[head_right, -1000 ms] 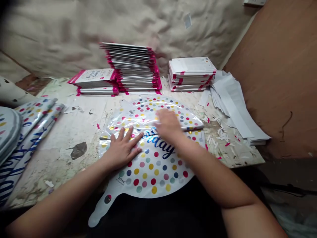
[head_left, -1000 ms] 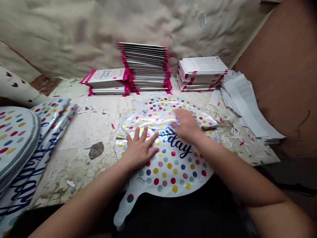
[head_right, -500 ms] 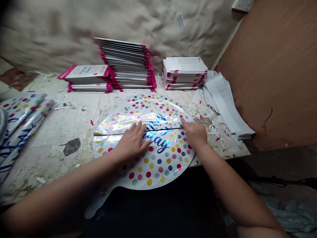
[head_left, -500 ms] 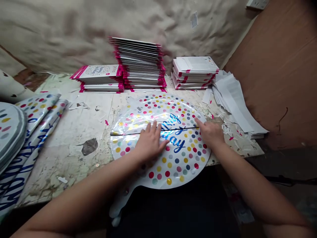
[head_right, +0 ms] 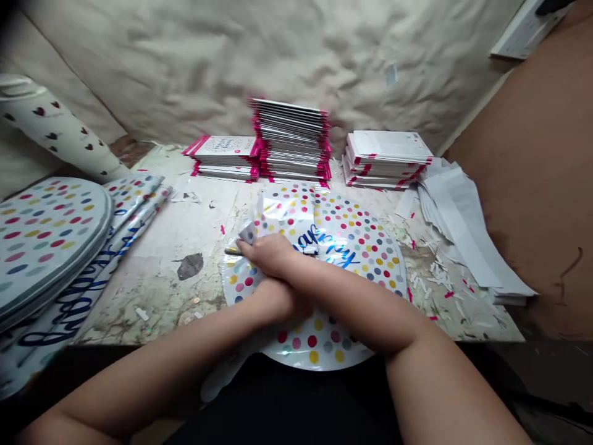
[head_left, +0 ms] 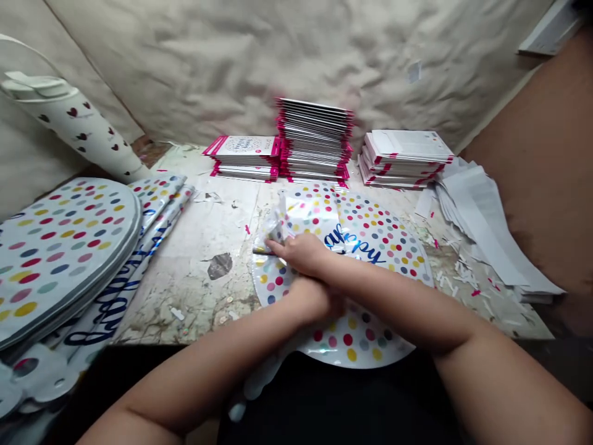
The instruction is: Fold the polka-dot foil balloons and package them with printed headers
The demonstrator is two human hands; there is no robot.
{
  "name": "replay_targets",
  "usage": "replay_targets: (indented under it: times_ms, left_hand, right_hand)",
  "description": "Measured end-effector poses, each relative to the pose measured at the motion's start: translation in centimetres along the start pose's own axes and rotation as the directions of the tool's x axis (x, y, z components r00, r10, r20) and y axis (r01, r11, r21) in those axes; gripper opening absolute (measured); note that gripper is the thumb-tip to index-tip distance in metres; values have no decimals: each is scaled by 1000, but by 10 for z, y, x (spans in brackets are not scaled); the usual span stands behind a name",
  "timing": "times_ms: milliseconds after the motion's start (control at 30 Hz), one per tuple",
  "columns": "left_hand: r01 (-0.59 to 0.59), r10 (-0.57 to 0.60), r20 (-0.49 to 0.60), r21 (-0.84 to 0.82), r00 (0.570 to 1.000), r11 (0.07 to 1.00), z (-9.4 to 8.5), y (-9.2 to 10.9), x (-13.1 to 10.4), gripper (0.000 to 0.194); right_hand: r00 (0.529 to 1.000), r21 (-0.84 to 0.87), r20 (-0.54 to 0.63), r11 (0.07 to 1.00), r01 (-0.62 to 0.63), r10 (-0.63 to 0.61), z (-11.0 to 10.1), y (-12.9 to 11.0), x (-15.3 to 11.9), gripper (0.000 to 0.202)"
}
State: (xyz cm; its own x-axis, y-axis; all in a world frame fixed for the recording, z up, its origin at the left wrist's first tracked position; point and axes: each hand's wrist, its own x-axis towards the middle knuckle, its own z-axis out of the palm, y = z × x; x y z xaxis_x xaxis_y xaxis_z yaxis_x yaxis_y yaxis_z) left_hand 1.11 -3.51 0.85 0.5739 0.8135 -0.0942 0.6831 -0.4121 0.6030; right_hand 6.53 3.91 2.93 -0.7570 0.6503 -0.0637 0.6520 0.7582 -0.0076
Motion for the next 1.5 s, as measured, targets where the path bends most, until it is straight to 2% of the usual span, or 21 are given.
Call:
replay_targets:
  times_ms: [100,200,267,333,433,500,567,633,700,800,867,900,933,967,1033,1100,1167,1233,1333,1433,1500]
  left_hand:
    - [-140,130,68,176,989,974,-14,-19,-29,22]
    - [-156,211,-69,462,975,873,-39,-57,-44,24]
    - [-112,276,-171,625,946,772,-60,-86,-42,29]
    - [-105,306,-149,726,940,679,-81,-107,-34,22]
    - [-41,312,-185,801,932,598,-99,-105,-22,20]
    - [28,344,-295,793,892,609,-94,-85,-19,22]
    - [-41,383,-299,740,874,671,-74,-60,-20,24]
    - [-231,417,-143,653,898,721,-44,-42,-25,30]
    - [-264,370,-57,602,927,753,-16,-35,-33,43]
    - [-215,231,42,549,972,808,6,-38,-43,64]
    - [-189,153,112,492,982,850,5,-40,-45,63]
    - [-158,116,120,460,986,874,1,-40,-43,63]
    - [-106,69,101,422,993,900,-4,-39,-39,63]
    - [-31,13,53,373,999,927,-12,-40,-33,62]
    - [148,-135,-75,195,988,970,-29,-45,-16,61]
    - [309,-323,-156,-108,933,945,-48,-59,3,59]
    - [396,-503,-161,-437,849,808,-66,-78,19,48]
    - [387,-593,-208,-584,778,713,-78,-94,31,39]
    - [388,-543,-296,-448,786,806,-85,-101,46,33]
    - [397,-407,-381,-108,830,911,-82,-89,64,32]
    - [376,-354,-406,-28,843,926,-79,-77,80,31]
  right_hand:
    - [992,133,-64,986,-101,110,23,3,-5,69]
    - [970,290,-145,946,-147,196,36,10,-17,67]
    - [962,343,-196,933,-114,189,39,12,-21,48]
    - [952,369,-233,923,-104,200,41,11,-20,33]
    - [920,360,-270,916,-178,285,44,8,-14,33]
    - [896,322,-302,919,-225,326,49,4,-7,25]
    - [884,299,-324,923,-242,337,56,3,0,13]
    - [872,303,-344,920,-249,350,59,11,1,14]
    - [841,318,-373,906,-281,392,53,31,-8,21]
    - [662,388,-540,852,-351,519,23,76,-47,33]
    - [330,461,-774,838,-291,541,-3,101,-84,29]
    - [208,458,-830,845,-276,517,-15,108,-104,26]
    - [134,438,-865,857,-272,484,-23,109,-123,23]
    - [110,399,-892,878,-266,439,-29,106,-140,22]
    - [216,288,-922,941,-176,322,-27,89,-166,29]
    - [438,196,-884,980,32,163,-10,68,-183,39]
    - [644,177,-765,967,182,18,17,51,-195,40]
    - [770,154,-637,974,169,-32,44,42,-205,36]
    - [837,135,-546,989,55,28,72,39,-219,33]
    - [828,208,-554,977,34,89,79,38,-228,33]
    - [820,261,-567,961,86,81,76,36,-230,32]
